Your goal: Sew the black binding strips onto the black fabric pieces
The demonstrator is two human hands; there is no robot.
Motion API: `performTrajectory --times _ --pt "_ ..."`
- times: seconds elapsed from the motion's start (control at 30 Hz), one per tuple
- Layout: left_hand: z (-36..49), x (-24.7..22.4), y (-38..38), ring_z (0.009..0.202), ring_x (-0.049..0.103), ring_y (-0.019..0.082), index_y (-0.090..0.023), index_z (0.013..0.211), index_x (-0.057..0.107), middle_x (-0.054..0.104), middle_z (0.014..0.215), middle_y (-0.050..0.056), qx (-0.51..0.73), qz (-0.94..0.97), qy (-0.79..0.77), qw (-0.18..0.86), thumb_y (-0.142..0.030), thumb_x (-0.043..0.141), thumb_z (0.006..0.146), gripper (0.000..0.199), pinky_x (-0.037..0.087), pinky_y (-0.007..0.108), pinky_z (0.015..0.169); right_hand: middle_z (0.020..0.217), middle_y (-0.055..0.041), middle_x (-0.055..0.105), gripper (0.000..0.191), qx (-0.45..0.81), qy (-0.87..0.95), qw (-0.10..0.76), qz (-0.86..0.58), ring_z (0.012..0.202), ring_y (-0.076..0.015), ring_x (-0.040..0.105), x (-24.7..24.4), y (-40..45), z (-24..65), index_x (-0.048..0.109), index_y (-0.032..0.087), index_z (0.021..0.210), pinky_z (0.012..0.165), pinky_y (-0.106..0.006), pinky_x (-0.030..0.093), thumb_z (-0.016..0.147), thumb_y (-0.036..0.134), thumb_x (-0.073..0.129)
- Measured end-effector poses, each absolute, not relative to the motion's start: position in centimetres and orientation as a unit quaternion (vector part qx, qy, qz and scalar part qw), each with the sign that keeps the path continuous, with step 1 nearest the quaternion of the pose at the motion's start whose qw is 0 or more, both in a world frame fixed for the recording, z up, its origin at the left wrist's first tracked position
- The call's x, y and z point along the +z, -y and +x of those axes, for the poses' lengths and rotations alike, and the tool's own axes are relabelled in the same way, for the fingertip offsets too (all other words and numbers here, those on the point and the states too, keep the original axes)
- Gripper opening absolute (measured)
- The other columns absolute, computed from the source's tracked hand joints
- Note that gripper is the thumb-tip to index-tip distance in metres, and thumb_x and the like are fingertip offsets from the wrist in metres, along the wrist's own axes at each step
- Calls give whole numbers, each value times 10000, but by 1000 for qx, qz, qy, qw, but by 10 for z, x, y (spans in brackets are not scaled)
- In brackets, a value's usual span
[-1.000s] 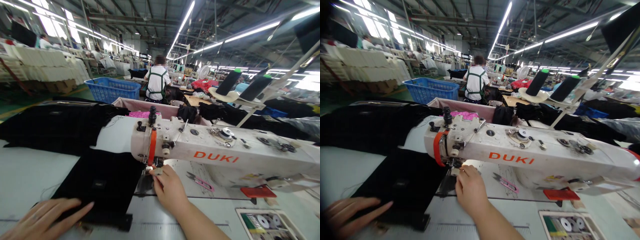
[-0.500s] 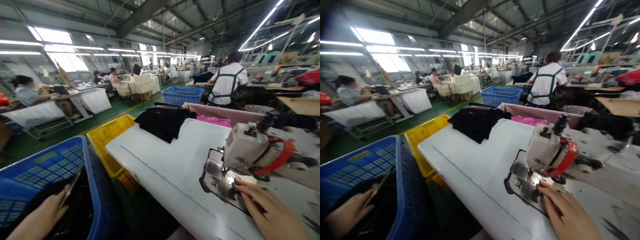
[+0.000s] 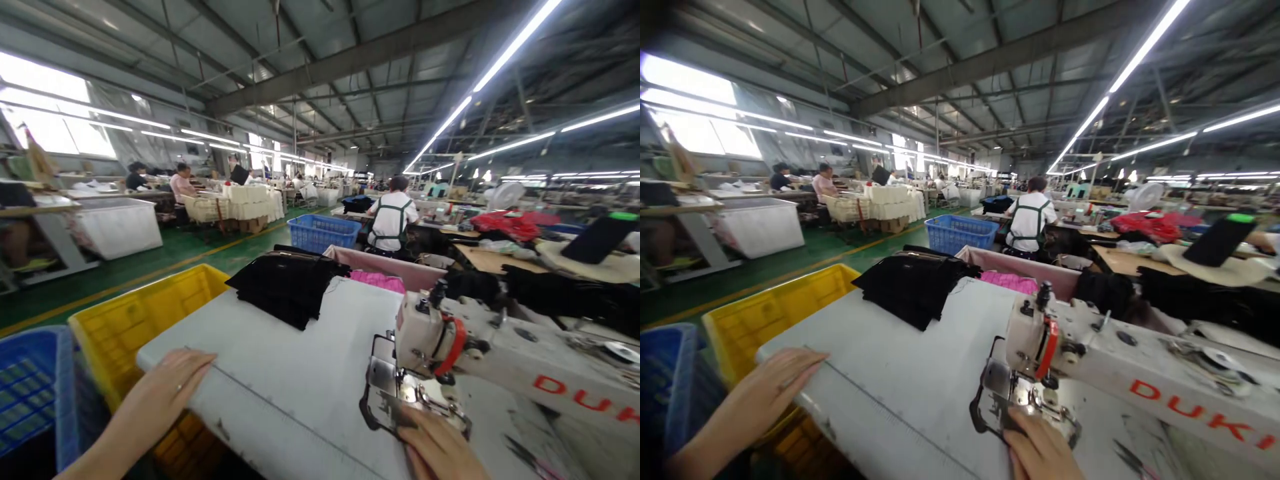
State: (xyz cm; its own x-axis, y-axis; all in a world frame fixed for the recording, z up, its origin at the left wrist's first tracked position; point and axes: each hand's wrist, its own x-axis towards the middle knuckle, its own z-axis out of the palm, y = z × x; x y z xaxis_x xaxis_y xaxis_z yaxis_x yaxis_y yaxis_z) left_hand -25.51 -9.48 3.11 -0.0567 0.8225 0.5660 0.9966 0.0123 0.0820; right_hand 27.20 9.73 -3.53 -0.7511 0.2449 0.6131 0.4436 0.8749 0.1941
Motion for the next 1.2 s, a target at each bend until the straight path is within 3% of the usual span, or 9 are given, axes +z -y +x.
performTrajectory --times 0.1,0.23,0.37,0.5,0.7,0.87,1.03,1.13,1.2 --pt "-224 33 -17 1251 679 240 -248 1281 715 751 1298 51 -235 -710 643 163 -399 472 1090 343 512 446 1162 1219 -76 793 339 -142 916 318 -200 1009 -244 798 -46 -85 262 750 244 1213 887 -330 674 930 111 621" --pt "-218 37 -120 1443 522 333 -182 1429 590 572 1530 141 -237 -715 637 167 -372 636 1042 434 410 629 1210 1221 -73 784 400 -44 910 331 -245 1071 -237 774 -47 -74 255 723 249 1220 952 -348 652 919 38 565" --pt "-252 49 -154 1260 652 293 -168 1325 643 662 1373 119 -212 -719 646 143 -358 674 1025 357 531 564 1102 1197 -65 779 413 4 891 369 -264 1052 -234 756 -43 -68 248 719 247 1185 959 -361 636 903 0 545" --pt "-281 62 -155 1127 692 260 -167 1324 631 689 1264 99 -189 -713 661 134 -367 650 1037 350 576 515 1018 1184 -61 773 398 16 882 377 -283 1022 -236 740 -43 -67 243 724 251 1153 949 -374 625 905 -9 554" --pt "-276 55 -154 1308 605 319 -195 1408 588 589 1463 129 -172 -711 668 134 -389 708 995 472 523 573 1101 1196 -47 771 397 -9 882 374 -286 1018 -234 740 -47 -68 243 715 264 1172 935 -359 623 907 7 570" --pt "-266 88 -157 1182 675 278 -164 1301 641 679 1300 108 -211 -673 690 161 -393 670 1022 362 554 541 1051 1207 -64 763 383 5 884 373 -282 1034 -240 734 -47 -67 244 710 252 1193 942 -358 619 919 23 570" --pt "-199 139 -116 1383 565 334 -126 1399 606 635 1420 188 -254 -694 649 181 -336 361 1092 446 395 549 1223 1231 -64 753 345 50 885 363 -286 1093 -246 723 -37 -64 245 708 255 1194 989 -379 601 934 52 607" --pt "-139 115 -60 1167 727 210 -331 1265 740 769 1271 -9 -195 -785 581 91 -441 435 1075 376 564 274 1032 1207 -66 757 285 112 886 337 -299 1103 -243 716 -19 -58 245 696 242 1226 984 -384 595 998 104 594" --pt "-111 76 -27 1274 694 217 -408 1428 642 686 1451 -45 -146 -836 528 18 -510 476 1064 414 553 304 1098 1209 -70 755 264 153 879 319 -319 1120 -255 703 -6 -52 243 693 233 1250 1001 -414 583 1027 139 587"
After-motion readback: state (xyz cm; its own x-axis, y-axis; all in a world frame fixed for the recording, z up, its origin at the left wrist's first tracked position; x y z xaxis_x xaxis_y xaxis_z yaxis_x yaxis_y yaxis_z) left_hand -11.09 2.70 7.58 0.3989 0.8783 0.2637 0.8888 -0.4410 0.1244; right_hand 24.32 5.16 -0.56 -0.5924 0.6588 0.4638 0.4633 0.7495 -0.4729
